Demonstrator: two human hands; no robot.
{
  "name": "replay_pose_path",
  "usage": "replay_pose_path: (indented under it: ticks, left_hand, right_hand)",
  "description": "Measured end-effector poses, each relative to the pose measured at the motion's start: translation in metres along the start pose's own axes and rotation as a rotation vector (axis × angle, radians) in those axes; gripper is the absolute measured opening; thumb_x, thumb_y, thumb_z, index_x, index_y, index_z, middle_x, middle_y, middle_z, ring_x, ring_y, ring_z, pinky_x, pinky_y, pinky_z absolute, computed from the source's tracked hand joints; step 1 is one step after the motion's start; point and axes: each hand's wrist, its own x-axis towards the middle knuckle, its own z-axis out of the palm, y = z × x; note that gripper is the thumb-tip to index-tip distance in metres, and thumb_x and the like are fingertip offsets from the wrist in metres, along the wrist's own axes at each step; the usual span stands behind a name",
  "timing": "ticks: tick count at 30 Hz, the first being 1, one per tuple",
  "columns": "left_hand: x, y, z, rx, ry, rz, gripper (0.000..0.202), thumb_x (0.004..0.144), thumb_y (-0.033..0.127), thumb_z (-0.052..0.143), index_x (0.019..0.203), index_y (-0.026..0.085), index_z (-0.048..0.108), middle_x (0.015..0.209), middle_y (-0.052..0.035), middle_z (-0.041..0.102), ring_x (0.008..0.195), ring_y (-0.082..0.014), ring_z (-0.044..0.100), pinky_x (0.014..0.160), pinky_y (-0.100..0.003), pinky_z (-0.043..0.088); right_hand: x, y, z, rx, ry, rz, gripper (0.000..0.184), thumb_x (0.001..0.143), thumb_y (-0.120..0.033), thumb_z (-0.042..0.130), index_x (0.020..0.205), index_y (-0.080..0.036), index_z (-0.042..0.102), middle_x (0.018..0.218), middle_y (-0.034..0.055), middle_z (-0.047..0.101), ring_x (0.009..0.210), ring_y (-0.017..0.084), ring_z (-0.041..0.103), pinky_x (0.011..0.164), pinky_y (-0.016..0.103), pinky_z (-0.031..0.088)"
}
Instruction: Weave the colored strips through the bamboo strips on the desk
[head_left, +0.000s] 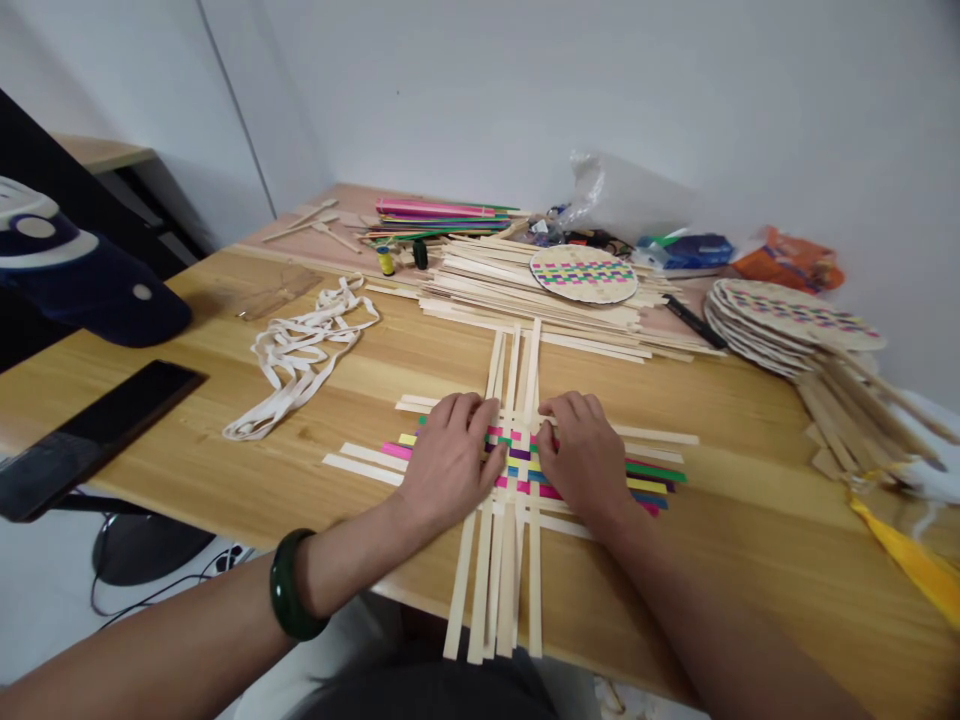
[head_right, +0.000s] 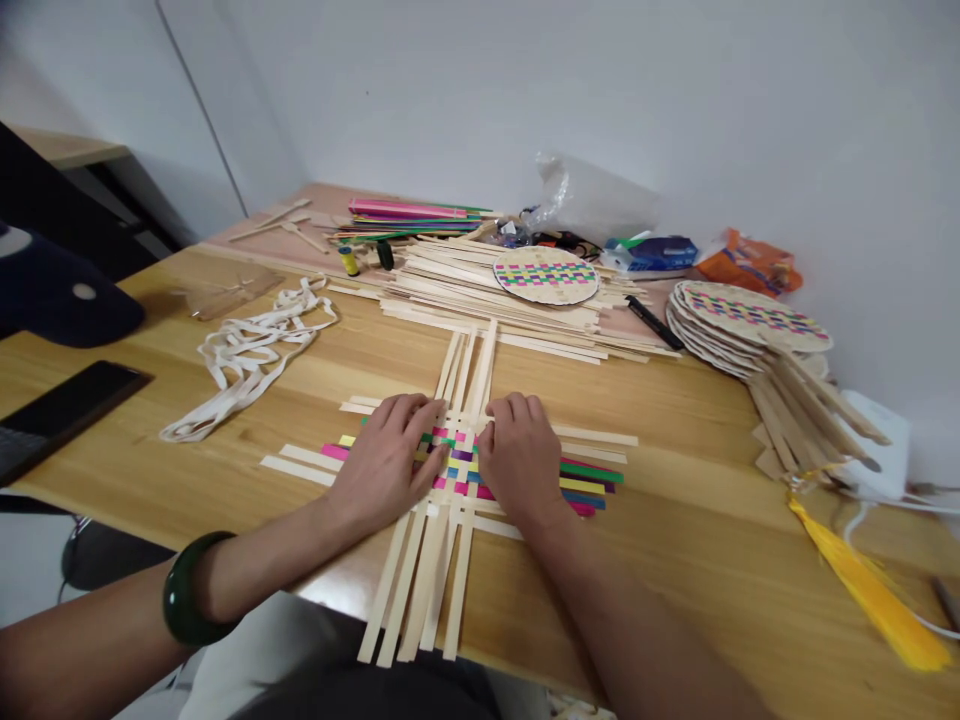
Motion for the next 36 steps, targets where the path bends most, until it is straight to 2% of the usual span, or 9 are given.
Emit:
replay_pose_path:
  ticks: [3,7,10,17,22,26,29,32,36]
  left_hand:
    - [0.008,0.006,-0.002,-0.03,0.006,-0.087,0.046,0.089,0.03,0.05,0.131,0.011,0.047,0.113,-0.0142,0.058,0.109,-0.0293,0.05,0.097,-0.046,0.044]
    - [0.017,0.007,-0.008,-0.152,0.024,-0.198,0.044,0.088,0.028,0.051,0.129,0.013,0.048,0.108,-0.0117,0.061,0.104,-0.028,0.052,0.095,-0.047,0.045]
    - [0.016,0.007,-0.011,-0.201,0.042,-0.218,0.045,0.087,0.027,0.052,0.13,0.014,0.048,0.106,-0.0106,0.06,0.104,-0.0274,0.053,0.096,-0.045,0.046]
    - [0.004,0.005,-0.013,-0.246,-0.013,-0.223,0.046,0.089,0.023,0.049,0.134,0.017,0.045,0.107,-0.0102,0.059,0.102,-0.0258,0.057,0.091,-0.042,0.05]
    - [0.025,0.002,-0.012,-0.242,0.027,-0.142,0.047,0.089,0.019,0.049,0.135,0.016,0.045,0.106,-0.0101,0.059,0.102,-0.0247,0.057,0.091,-0.041,0.049]
    - [0.046,-0.005,-0.002,-0.184,0.001,-0.062,0.041,0.088,0.015,0.048,0.129,0.014,0.05,0.106,-0.0111,0.059,0.102,-0.0248,0.056,0.093,-0.041,0.048]
    - [0.046,-0.008,0.005,-0.142,0.042,-0.01,0.033,0.089,0.014,0.048,0.121,0.012,0.055,0.11,-0.013,0.058,0.104,-0.0255,0.053,0.094,-0.041,0.048]
    - [0.042,-0.003,0.008,-0.108,0.098,0.1,0.028,0.09,0.013,0.045,0.115,0.013,0.058,0.112,-0.0115,0.059,0.106,-0.0246,0.051,0.096,-0.04,0.046]
    - [0.042,0.007,0.012,-0.079,0.026,0.155,0.024,0.089,0.012,0.047,0.11,0.013,0.059,0.107,-0.0093,0.061,0.101,-0.0243,0.052,0.093,-0.04,0.047]
  right_hand:
    - [0.001,0.001,-0.004,0.026,0.009,0.029,0.013,0.079,-0.006,0.049,0.084,-0.018,0.052,0.082,0.0057,0.058,0.083,0.022,0.048,0.073,0.033,0.041]
    - [0.004,-0.001,-0.013,0.051,0.027,0.02,0.015,0.079,-0.005,0.048,0.086,-0.018,0.052,0.083,0.0057,0.057,0.083,0.022,0.048,0.074,0.033,0.041]
    - [0.004,-0.005,-0.018,0.068,0.027,0.008,0.017,0.079,-0.004,0.048,0.086,-0.019,0.052,0.084,0.0057,0.058,0.084,0.022,0.049,0.075,0.033,0.041]
    - [0.001,-0.01,-0.016,0.088,-0.029,0.018,0.019,0.077,-0.002,0.048,0.086,-0.019,0.053,0.083,0.0047,0.058,0.082,0.021,0.051,0.072,0.032,0.041]
    - [0.008,0.009,-0.012,0.126,0.015,0.022,0.02,0.082,-0.002,0.045,0.088,-0.018,0.055,0.085,0.0057,0.059,0.085,0.022,0.05,0.076,0.033,0.042]
    - [0.01,0.024,-0.001,0.156,0.018,0.056,0.019,0.084,-0.003,0.044,0.088,-0.018,0.055,0.085,0.0056,0.06,0.085,0.021,0.051,0.076,0.033,0.043]
    - [0.008,0.027,0.005,0.132,-0.025,0.068,0.019,0.082,-0.002,0.047,0.089,-0.017,0.056,0.088,0.0059,0.06,0.088,0.021,0.051,0.079,0.032,0.043]
    - [0.007,0.024,0.007,0.087,-0.038,0.069,0.018,0.081,-0.003,0.048,0.086,-0.018,0.055,0.086,0.0056,0.06,0.086,0.021,0.05,0.079,0.033,0.042]
    - [0.008,0.02,0.008,0.026,-0.028,0.031,0.016,0.081,-0.004,0.047,0.08,-0.018,0.054,0.081,0.006,0.058,0.081,0.022,0.048,0.075,0.033,0.04]
